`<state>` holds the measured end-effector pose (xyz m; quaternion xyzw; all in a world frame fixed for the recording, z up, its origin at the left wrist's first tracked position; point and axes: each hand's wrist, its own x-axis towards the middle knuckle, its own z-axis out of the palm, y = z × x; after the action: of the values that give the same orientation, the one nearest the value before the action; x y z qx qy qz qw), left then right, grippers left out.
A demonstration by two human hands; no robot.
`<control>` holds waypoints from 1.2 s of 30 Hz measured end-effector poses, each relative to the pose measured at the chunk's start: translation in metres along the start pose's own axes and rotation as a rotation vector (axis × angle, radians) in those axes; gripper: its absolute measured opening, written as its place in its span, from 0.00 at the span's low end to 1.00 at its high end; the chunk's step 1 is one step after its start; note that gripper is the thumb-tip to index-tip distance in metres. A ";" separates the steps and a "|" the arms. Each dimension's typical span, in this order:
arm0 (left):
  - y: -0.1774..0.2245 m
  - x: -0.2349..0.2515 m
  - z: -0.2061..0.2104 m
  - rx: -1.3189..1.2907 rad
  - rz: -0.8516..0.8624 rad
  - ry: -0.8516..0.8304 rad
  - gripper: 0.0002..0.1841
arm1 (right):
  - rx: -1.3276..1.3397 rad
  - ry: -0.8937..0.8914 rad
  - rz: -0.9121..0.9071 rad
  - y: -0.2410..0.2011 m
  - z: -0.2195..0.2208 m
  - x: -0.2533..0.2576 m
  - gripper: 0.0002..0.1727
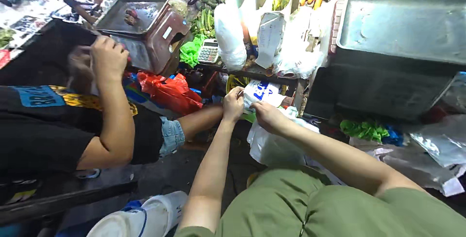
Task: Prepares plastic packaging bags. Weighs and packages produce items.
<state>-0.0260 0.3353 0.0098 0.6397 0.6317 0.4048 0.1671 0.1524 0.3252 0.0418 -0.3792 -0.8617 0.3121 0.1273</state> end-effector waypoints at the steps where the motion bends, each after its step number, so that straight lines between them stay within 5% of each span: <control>1: 0.001 0.000 -0.003 -0.010 -0.021 0.019 0.12 | 0.004 -0.066 0.072 -0.001 0.002 0.017 0.17; 4: 0.003 0.008 -0.004 -0.040 -0.047 0.049 0.10 | -0.099 -0.222 0.248 -0.015 0.006 0.046 0.19; 12: 0.005 0.016 -0.008 -0.162 0.026 0.168 0.09 | -0.304 -0.253 0.449 -0.044 0.014 0.078 0.19; 27: -0.016 0.045 -0.048 -0.125 0.226 0.017 0.10 | -0.416 0.074 0.478 -0.018 -0.007 0.068 0.18; 36: -0.015 0.061 -0.040 -0.160 0.253 -0.016 0.09 | -0.559 0.105 0.538 -0.009 -0.009 0.090 0.14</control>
<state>-0.0729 0.3827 0.0421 0.7020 0.5104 0.4666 0.1704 0.0905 0.3905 0.0527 -0.6272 -0.7756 0.0676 -0.0237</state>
